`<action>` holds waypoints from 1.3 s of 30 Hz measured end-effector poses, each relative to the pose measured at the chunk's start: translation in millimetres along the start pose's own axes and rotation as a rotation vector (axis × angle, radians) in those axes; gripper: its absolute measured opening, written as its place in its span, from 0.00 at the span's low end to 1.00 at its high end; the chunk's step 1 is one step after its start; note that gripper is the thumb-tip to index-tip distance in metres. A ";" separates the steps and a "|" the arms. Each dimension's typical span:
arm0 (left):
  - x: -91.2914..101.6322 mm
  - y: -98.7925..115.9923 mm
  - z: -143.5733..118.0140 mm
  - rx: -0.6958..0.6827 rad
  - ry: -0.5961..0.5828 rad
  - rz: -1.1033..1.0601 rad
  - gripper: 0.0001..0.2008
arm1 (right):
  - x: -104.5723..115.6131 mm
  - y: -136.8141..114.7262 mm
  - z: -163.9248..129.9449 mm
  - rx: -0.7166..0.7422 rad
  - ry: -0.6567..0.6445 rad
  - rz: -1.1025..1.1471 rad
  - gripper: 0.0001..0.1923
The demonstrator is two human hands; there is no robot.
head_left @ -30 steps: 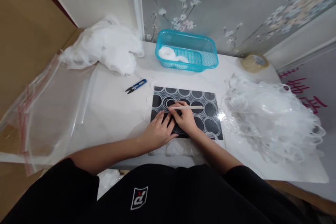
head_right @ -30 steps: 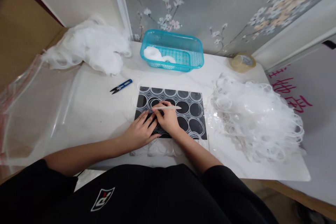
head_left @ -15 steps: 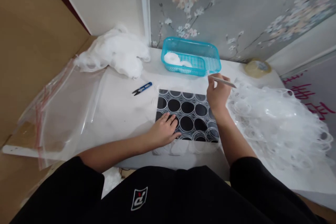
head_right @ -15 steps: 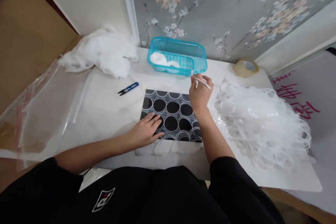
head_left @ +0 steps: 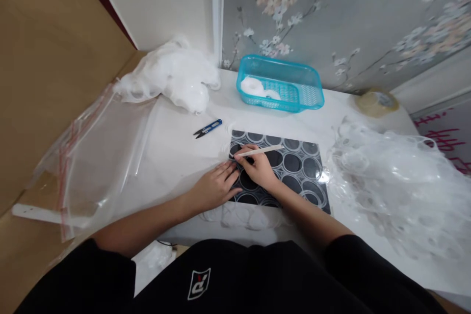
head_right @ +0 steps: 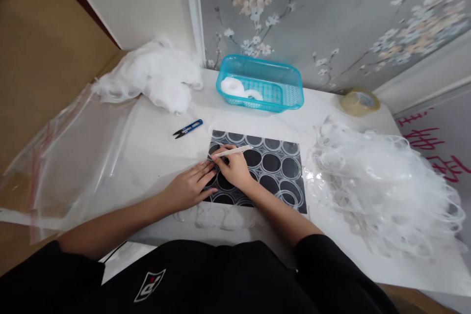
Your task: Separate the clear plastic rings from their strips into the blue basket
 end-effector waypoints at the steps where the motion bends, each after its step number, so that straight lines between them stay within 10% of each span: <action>1: 0.0 -0.1 0.2 -0.003 -0.005 -0.004 0.21 | 0.5 1.1 -0.3 -0.007 -0.003 -0.005 0.07; 15: -1.2 -1.3 -0.5 0.019 -0.052 -0.016 0.20 | 0.2 -2.0 -5.2 0.038 -0.033 -0.144 0.08; 23: 0.3 -6.1 -0.4 0.075 -0.029 -0.118 0.21 | -3.6 -18.3 -2.2 0.405 -0.127 -0.451 0.09; 30: 13.5 -18.4 3.3 0.078 0.122 -0.249 0.16 | 141.0 26.0 48.2 -0.090 0.662 -0.150 0.09; 39: 43.0 -16.9 39.0 0.120 0.334 -0.471 0.10 | 117.2 33.1 -32.7 -0.728 0.258 0.724 0.12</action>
Point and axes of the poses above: each hand's wrist, its own z-axis towards the middle knuckle, its own x-axis out of the back of the hand, y = z × x, the point moved 8 cm from there along z, towards the middle knuckle, and after that the axes turned 13 degrees about y, right-handed, at the moved point
